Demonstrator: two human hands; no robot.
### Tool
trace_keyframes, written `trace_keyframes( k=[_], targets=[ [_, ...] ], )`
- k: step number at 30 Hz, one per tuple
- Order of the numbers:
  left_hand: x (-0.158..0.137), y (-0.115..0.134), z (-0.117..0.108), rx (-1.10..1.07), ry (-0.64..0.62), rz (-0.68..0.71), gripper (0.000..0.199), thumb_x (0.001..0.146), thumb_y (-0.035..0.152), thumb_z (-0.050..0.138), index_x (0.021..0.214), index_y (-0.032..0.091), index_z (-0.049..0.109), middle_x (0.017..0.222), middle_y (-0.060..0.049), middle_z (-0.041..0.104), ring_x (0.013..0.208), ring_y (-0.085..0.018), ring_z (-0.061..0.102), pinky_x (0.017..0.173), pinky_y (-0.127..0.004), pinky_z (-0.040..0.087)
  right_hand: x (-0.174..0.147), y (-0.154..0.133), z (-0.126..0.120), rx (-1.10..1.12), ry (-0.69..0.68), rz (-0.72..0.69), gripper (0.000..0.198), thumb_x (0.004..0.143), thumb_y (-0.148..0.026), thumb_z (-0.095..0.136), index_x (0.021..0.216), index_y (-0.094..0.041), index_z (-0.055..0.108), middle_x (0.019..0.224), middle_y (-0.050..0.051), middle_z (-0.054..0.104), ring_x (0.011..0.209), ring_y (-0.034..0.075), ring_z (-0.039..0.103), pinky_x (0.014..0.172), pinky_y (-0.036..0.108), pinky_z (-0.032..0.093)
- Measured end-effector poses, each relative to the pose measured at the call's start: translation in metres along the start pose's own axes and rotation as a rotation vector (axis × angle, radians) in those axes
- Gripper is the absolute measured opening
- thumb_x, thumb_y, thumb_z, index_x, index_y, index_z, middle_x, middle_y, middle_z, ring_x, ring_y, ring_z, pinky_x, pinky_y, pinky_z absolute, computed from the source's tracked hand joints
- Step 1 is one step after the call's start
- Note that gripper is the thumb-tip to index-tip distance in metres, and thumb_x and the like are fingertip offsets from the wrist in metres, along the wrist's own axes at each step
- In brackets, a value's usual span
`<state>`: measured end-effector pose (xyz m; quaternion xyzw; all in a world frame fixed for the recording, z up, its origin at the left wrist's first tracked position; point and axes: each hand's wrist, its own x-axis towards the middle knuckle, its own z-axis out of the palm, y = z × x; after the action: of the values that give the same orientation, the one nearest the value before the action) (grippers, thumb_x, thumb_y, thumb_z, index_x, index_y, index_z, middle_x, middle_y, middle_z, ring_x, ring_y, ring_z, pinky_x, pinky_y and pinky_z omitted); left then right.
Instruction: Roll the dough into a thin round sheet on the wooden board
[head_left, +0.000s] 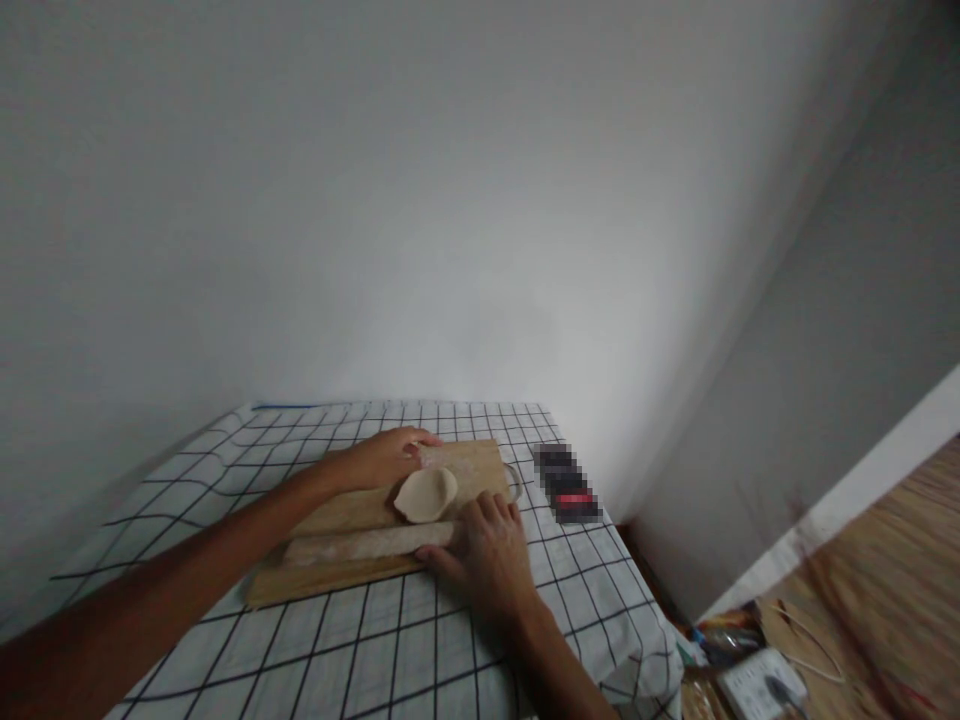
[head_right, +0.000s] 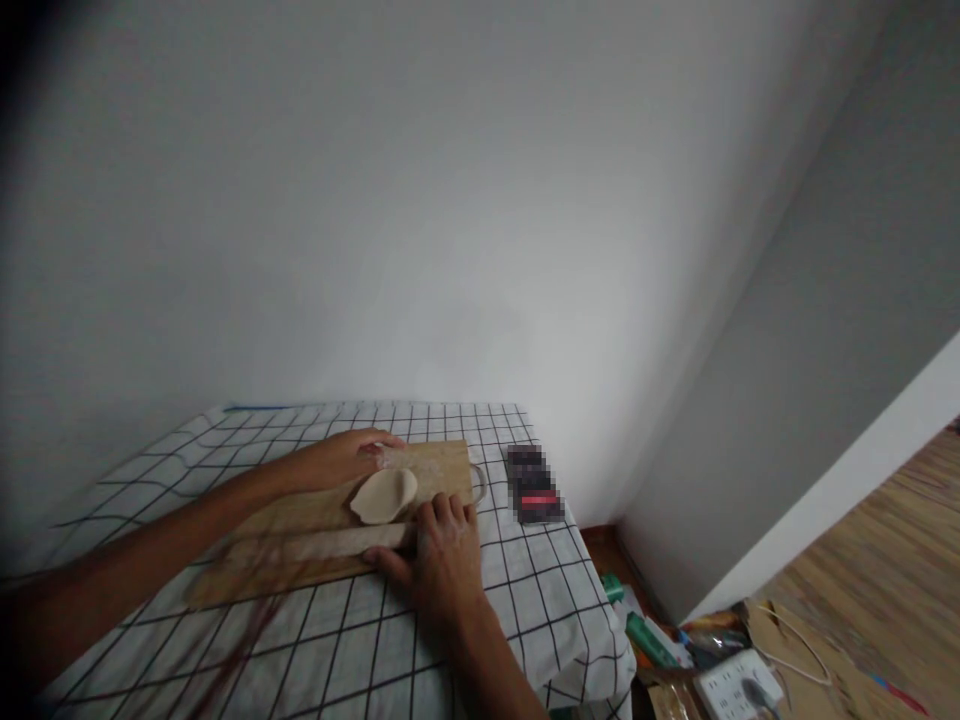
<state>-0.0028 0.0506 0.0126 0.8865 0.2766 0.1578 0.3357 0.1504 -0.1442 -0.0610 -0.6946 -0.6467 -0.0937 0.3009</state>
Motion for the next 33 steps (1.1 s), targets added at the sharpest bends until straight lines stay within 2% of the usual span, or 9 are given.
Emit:
trace_keyframes(
  k=[4, 8, 12, 15, 20, 23, 27, 30, 33],
  targets=[
    [-0.035, 0.01, -0.008, 0.111, -0.012, -0.003, 0.046, 0.094, 0.051, 0.044, 0.126, 0.027, 0.067, 0.132, -0.005, 0.068, 0.12, -0.026, 0.062, 0.105, -0.04, 0.045, 0.003, 0.003, -0.011, 0.011, -0.004, 0.039, 0.049, 0.087, -0.071, 0.057, 0.094, -0.023, 0.061, 0.096, 0.006, 0.064, 0.095, 0.026, 0.059, 0.084, 0.04, 0.046],
    [-0.057, 0.003, 0.002, 0.35, 0.126, 0.042, 0.047, 0.099, 0.05, 0.038, 0.13, 0.025, 0.064, 0.134, -0.006, 0.066, 0.125, -0.028, 0.058, 0.111, -0.047, 0.039, 0.023, 0.007, -0.026, -0.027, -0.054, 0.052, 0.049, 0.09, -0.071, 0.053, 0.091, -0.023, 0.063, 0.1, 0.007, 0.066, 0.098, 0.024, 0.061, 0.085, 0.035, 0.046],
    [-0.054, -0.024, 0.028, 0.536, 0.262, 0.124, 0.044, 0.102, 0.035, 0.034, 0.129, 0.016, 0.062, 0.136, -0.011, 0.064, 0.129, -0.027, 0.055, 0.114, -0.046, 0.037, 0.056, 0.013, -0.032, -0.09, -0.254, 0.044, 0.057, 0.092, -0.074, 0.043, 0.09, -0.021, 0.065, 0.096, 0.009, 0.069, 0.091, 0.023, 0.065, 0.08, 0.033, 0.046],
    [-0.048, -0.04, 0.039, 0.597, 0.34, 0.153, 0.039, 0.099, 0.03, 0.037, 0.127, 0.019, 0.063, 0.137, -0.011, 0.062, 0.136, -0.029, 0.049, 0.116, -0.05, 0.033, 0.083, 0.022, -0.027, -0.115, -0.394, 0.051, 0.06, 0.101, -0.066, 0.027, 0.096, -0.022, 0.066, 0.096, 0.009, 0.071, 0.085, 0.021, 0.067, 0.076, 0.032, 0.047],
    [-0.035, -0.038, 0.034, 0.523, 0.345, 0.045, 0.035, 0.096, 0.03, 0.043, 0.122, 0.024, 0.065, 0.136, -0.01, 0.063, 0.136, -0.031, 0.048, 0.116, -0.049, 0.032, 0.12, 0.038, -0.011, -0.158, -0.333, -0.185, 0.037, 0.105, -0.045, 0.038, 0.102, -0.023, 0.067, 0.105, 0.009, 0.07, 0.105, 0.02, 0.062, 0.09, 0.033, 0.047],
    [-0.03, -0.034, 0.032, 0.476, 0.325, -0.016, 0.034, 0.094, 0.029, 0.044, 0.121, 0.025, 0.064, 0.136, -0.008, 0.064, 0.134, -0.03, 0.05, 0.114, -0.05, 0.034, 0.134, 0.049, -0.002, -0.168, -0.369, -0.269, 0.031, 0.105, -0.034, 0.04, 0.103, -0.02, 0.067, 0.105, 0.009, 0.07, 0.107, 0.021, 0.06, 0.093, 0.034, 0.047],
    [-0.04, -0.025, 0.037, 0.509, 0.352, -0.022, 0.039, 0.094, 0.03, 0.044, 0.129, 0.022, 0.061, 0.142, -0.012, 0.059, 0.138, -0.033, 0.045, 0.116, -0.055, 0.03, 0.12, 0.056, 0.0, -0.131, -0.351, -0.26, 0.032, 0.105, -0.029, 0.037, 0.114, -0.02, 0.066, 0.117, 0.009, 0.067, 0.114, 0.021, 0.057, 0.1, 0.038, 0.045],
    [-0.054, -0.014, 0.041, 0.53, 0.354, 0.027, 0.043, 0.095, 0.031, 0.042, 0.132, 0.019, 0.059, 0.144, -0.012, 0.057, 0.142, -0.033, 0.04, 0.119, -0.056, 0.025, 0.086, 0.044, -0.007, -0.103, -0.292, -0.232, 0.029, 0.104, -0.028, 0.04, 0.119, -0.023, 0.065, 0.13, 0.008, 0.064, 0.124, 0.023, 0.053, 0.106, 0.041, 0.041],
    [-0.065, -0.01, 0.047, 0.525, 0.328, 0.073, 0.044, 0.097, 0.032, 0.04, 0.136, 0.02, 0.058, 0.146, -0.009, 0.056, 0.143, -0.031, 0.04, 0.121, -0.054, 0.025, 0.047, 0.021, -0.016, -0.129, -0.187, -0.096, 0.034, 0.105, -0.028, 0.035, 0.124, -0.025, 0.062, 0.136, 0.006, 0.061, 0.132, 0.025, 0.049, 0.115, 0.047, 0.033]
  ],
)
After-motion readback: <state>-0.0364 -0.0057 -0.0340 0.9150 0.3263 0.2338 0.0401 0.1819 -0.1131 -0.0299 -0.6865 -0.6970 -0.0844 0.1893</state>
